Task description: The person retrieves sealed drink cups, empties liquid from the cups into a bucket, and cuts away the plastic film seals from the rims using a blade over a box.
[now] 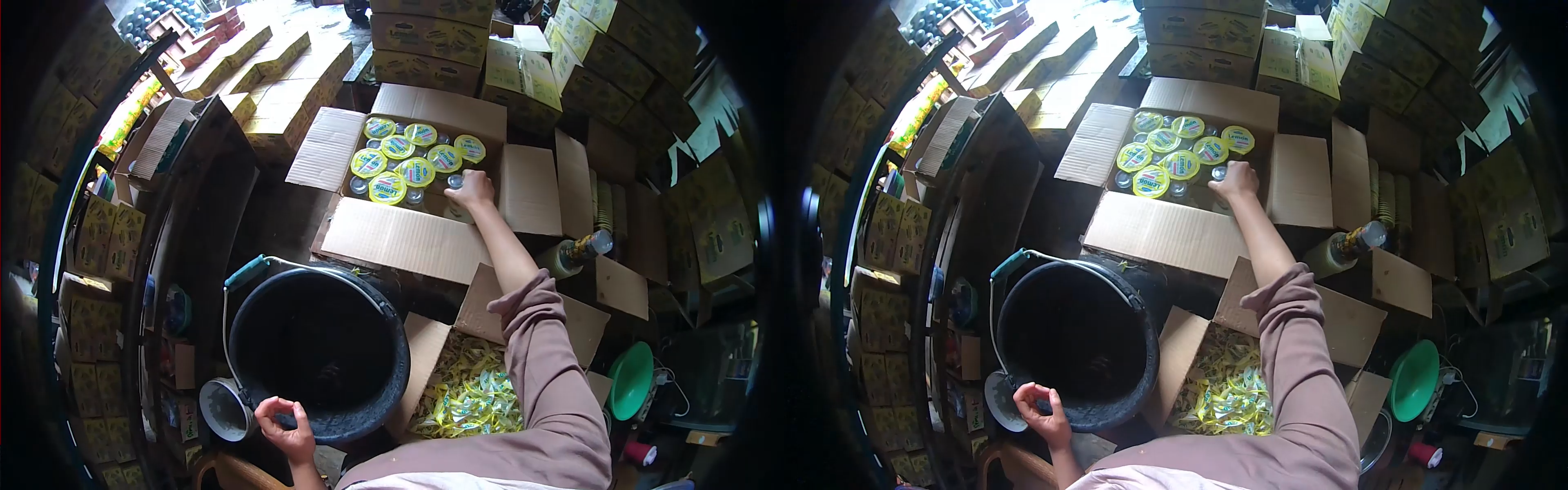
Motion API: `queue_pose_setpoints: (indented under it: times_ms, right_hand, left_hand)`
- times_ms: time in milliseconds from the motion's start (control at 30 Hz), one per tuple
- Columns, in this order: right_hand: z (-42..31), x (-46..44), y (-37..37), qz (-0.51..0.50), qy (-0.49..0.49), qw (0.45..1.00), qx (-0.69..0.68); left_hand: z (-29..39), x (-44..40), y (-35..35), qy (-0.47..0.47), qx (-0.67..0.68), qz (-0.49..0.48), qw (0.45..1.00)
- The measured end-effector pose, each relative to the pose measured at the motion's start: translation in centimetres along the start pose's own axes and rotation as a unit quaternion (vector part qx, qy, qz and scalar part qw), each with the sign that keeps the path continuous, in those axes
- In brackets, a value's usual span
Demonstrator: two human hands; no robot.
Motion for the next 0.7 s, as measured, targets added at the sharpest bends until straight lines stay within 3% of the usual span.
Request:
queue_pose_setpoints:
  times_ms: [100, 200, 267, 333, 400, 467, 533, 600, 667, 700]
  right_hand:
    - [1.2, 1.0, -2.3, 0.015, -0.014, 0.999, 0.026]
    - [1.8, 3.8, -7.2, 0.052, -0.004, 0.998, -0.035]
    - [1.9, 7.2, -10.6, 0.170, -0.081, 0.973, -0.132]
    - [1.5, 12.7, -14.6, 0.259, -0.143, 0.927, -0.229]
    - [1.8, 18.4, -16.6, 0.297, -0.114, 0.852, -0.416]
    - [3.0, 23.3, -15.8, 0.228, -0.070, 0.735, -0.635]
    - [2.3, 29.3, -17.3, 0.185, -0.006, 0.709, -0.681]
    - [2.2, 34.8, -17.6, 0.188, 0.037, 0.689, -0.699]
    - [1.9, 39.8, -18.8, 0.212, 0.004, 0.719, -0.661]
    - [1.5, 42.0, -19.5, 0.224, -0.010, 0.730, -0.646]
  left_hand:
    - [0.0, 0.0, 0.0, 0.004, 0.011, -0.019, 1.000]
    - [0.5, -0.1, 0.2, 0.027, 0.042, -0.021, 0.998]
    - [0.5, -0.1, 0.3, 0.038, 0.066, -0.026, 0.997]
    - [0.5, -0.2, 0.3, 0.038, 0.078, -0.028, 0.996]
    - [1.2, 0.0, 0.0, 0.071, 0.084, -0.011, 0.994]
    - [2.8, 0.8, -0.3, 0.155, 0.028, 0.019, 0.987]
    - [3.9, 3.3, 1.1, 0.102, 0.202, -0.005, 0.974]
    - [6.8, 6.9, 4.4, -0.026, 0.337, -0.196, 0.920]
    - [8.5, 11.9, 8.2, -0.193, 0.443, -0.388, 0.785]
    - [9.5, 14.1, 9.1, -0.247, 0.481, -0.417, 0.730]
Point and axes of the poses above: each hand's wrist, its own x-axis away from the middle knuckle, its own y-axis out of the palm, z = x × y, the point moved 6 cm from there along -x, towards the middle knuckle, and after that the axes turned 3 degrees about x, right-handed, at the moved point
